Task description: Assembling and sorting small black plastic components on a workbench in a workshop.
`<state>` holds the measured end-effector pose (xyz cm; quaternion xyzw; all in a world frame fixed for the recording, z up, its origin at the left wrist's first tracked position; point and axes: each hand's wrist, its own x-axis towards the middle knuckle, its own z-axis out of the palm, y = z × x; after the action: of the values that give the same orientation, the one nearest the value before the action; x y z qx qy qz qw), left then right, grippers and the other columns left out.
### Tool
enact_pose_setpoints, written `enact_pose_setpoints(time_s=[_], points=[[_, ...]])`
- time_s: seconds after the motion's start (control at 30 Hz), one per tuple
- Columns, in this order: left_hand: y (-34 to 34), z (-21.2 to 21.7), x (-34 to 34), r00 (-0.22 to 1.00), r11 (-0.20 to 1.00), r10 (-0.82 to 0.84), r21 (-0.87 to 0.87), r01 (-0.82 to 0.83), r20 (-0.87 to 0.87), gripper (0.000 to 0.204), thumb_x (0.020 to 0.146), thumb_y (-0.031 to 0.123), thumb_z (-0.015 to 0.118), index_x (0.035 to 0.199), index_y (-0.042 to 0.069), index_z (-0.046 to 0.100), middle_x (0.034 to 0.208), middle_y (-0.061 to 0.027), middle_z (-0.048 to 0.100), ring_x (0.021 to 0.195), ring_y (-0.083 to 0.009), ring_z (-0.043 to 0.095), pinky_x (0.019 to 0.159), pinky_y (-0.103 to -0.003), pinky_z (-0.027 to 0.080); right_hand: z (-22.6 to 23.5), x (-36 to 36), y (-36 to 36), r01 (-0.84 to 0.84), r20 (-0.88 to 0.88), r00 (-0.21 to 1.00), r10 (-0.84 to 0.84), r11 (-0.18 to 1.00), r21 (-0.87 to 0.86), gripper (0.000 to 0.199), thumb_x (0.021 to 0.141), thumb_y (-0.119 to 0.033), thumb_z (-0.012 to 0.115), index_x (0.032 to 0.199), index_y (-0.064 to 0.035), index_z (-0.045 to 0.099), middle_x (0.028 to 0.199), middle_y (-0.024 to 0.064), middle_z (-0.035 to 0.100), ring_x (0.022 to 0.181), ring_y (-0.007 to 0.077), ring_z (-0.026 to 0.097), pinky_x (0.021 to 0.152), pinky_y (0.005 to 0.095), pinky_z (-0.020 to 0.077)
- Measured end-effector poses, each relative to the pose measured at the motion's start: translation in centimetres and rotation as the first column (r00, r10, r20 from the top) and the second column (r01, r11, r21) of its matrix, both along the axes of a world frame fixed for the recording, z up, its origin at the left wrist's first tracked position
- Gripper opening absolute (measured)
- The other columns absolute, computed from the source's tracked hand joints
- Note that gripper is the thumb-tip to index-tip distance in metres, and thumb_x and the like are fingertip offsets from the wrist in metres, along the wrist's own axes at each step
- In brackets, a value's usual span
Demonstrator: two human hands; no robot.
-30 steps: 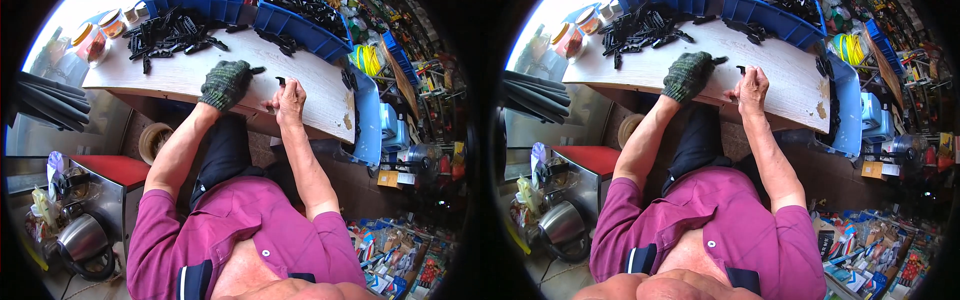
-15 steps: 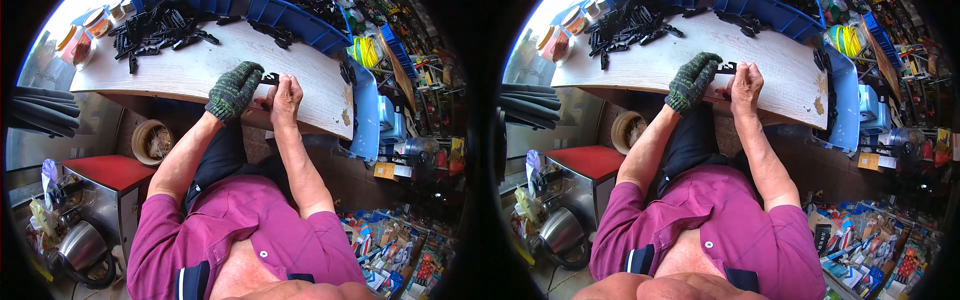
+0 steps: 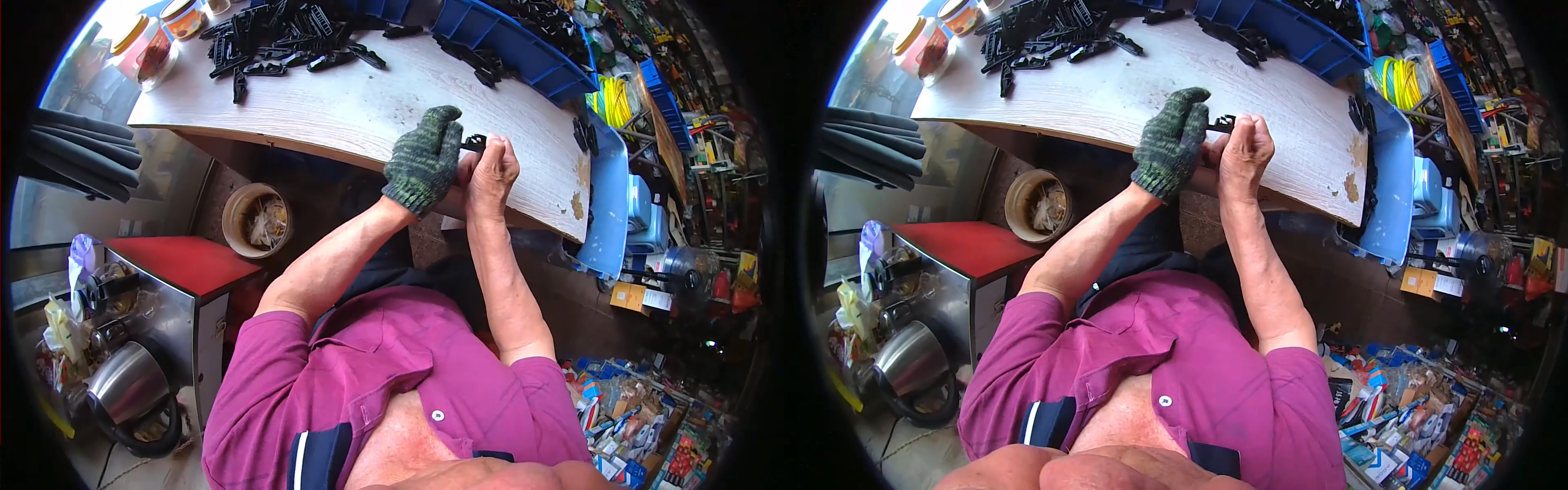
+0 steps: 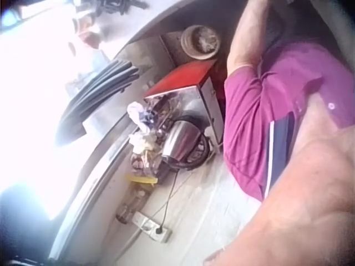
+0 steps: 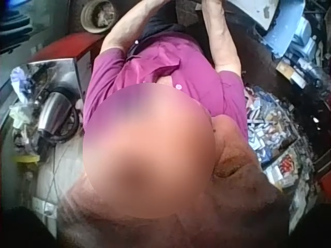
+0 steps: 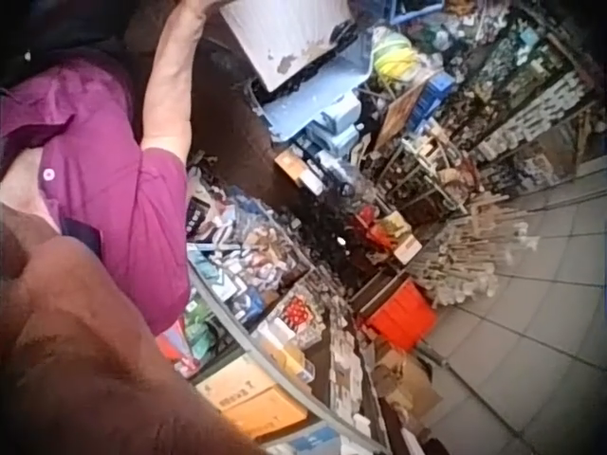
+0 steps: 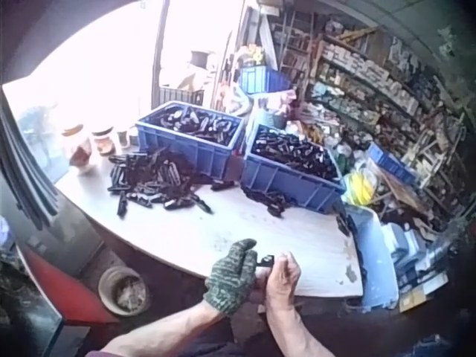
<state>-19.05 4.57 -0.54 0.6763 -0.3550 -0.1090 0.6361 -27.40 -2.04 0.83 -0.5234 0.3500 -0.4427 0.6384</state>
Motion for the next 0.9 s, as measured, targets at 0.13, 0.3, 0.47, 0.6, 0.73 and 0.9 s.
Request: enact_pose_setpoints(time_s=[0.13, 0.3, 0.47, 0.6, 0.73, 0.9], points=[[-1.4, 0.4, -1.8, 0.992, 0.999, 0.029, 0.036, -0.033, 0.121, 0.029, 0.097, 0.018, 0.058, 0.124, 0.009, 0.06, 0.096, -0.0205, 0.069, 0.084, -0.042, 0.066, 0.074, -0.05, 0.052, -0.1, -0.7, -0.8, -0.001, -0.134, 0.991, -0.03, 0.974, -0.226, 0.027, 0.098, -0.022, 0.054, 0.074, -0.013, 0.049, 0.073, -0.0072, 0.041, 0.069, 0.0045, 0.037, 0.06, 0.0241, 0.0336], [-1.0, 0.2, -1.0, 0.998, 0.999, -0.043, 0.032, 0.042, 0.051, 0.025, 0.099, 0.019, 0.056, 0.121, 0.008, 0.06, 0.099, -0.0206, 0.069, 0.088, -0.0407, 0.068, 0.075, -0.049, 0.052, -0.4, -0.7, -0.9, -0.011, -0.086, 0.996, 0.001, 0.993, -0.118, 0.025, 0.098, -0.021, 0.055, 0.075, -0.0113, 0.051, 0.069, -0.0059, 0.043, 0.064, 0.0052, 0.039, 0.058, 0.0245, 0.0346], [-0.3, 0.5, -0.2, 0.999, 0.999, -0.049, 0.017, 0.049, 0.005, 0.023, 0.101, 0.02, 0.054, 0.118, 0.007, 0.061, 0.096, -0.0198, 0.069, 0.085, -0.0384, 0.069, 0.075, -0.047, 0.053, -0.9, -0.6, -0.8, -0.028, -0.057, 0.998, 0.024, 0.997, -0.076, 0.025, 0.098, -0.023, 0.056, 0.078, -0.0068, 0.056, 0.06, -0.0019, 0.05, 0.05, 0.008, 0.046, 0.047, 0.0259, 0.0378], [-0.4, 0.4, -1.0, 0.997, 1.0, 0.01, 0.029, -0.012, 0.074, 0.021, 0.1, 0.021, 0.054, 0.115, 0.007, 0.061, 0.093, -0.0199, 0.069, 0.082, -0.0397, 0.068, 0.071, -0.048, 0.052, -1.0, -0.2, -0.7, 0.006, -0.089, 0.996, -0.028, 0.97, -0.243, 0.027, 0.098, -0.019, 0.056, 0.074, -0.0086, 0.051, 0.061, -0.0038, 0.045, 0.053, 0.0058, 0.043, 0.048, 0.0254, 0.0373], [-1.2, 0.4, -1.6, 0.997, 0.999, 0.003, 0.049, -0.006, 0.071, 0.021, 0.1, 0.022, 0.054, 0.114, 0.007, 0.061, 0.091, -0.0215, 0.069, 0.081, -0.0419, 0.067, 0.069, -0.05, 0.052, -1.6, -0.7, -1.7, 0.017, -0.094, 0.994, -0.054, 0.935, -0.353, 0.03, 0.098, -0.017, 0.057, 0.071, -0.0099, 0.046, 0.062, -0.0045, 0.041, 0.056, 0.0042, 0.039, 0.049, 0.0249, 0.0362], [-0.1, 0.2, 1.0, 0.988, 0.99, -0.142, 0.021, 0.14, 0.068, 0.027, 0.101, 0.024, 0.054, 0.121, 0.008, 0.061, 0.092, -0.0212, 0.069, 0.088, -0.0413, 0.068, 0.077, -0.049, 0.053, -0.4, -0.7, -0.6, -0.055, -0.137, 0.99, 0.043, 0.994, -0.089, 0.028, 0.098, -0.022, 0.055, 0.073, -0.0112, 0.05, 0.06, -0.0047, 0.04, 0.049, 0.0085, 0.041, 0.046, 0.0285, 0.036]])
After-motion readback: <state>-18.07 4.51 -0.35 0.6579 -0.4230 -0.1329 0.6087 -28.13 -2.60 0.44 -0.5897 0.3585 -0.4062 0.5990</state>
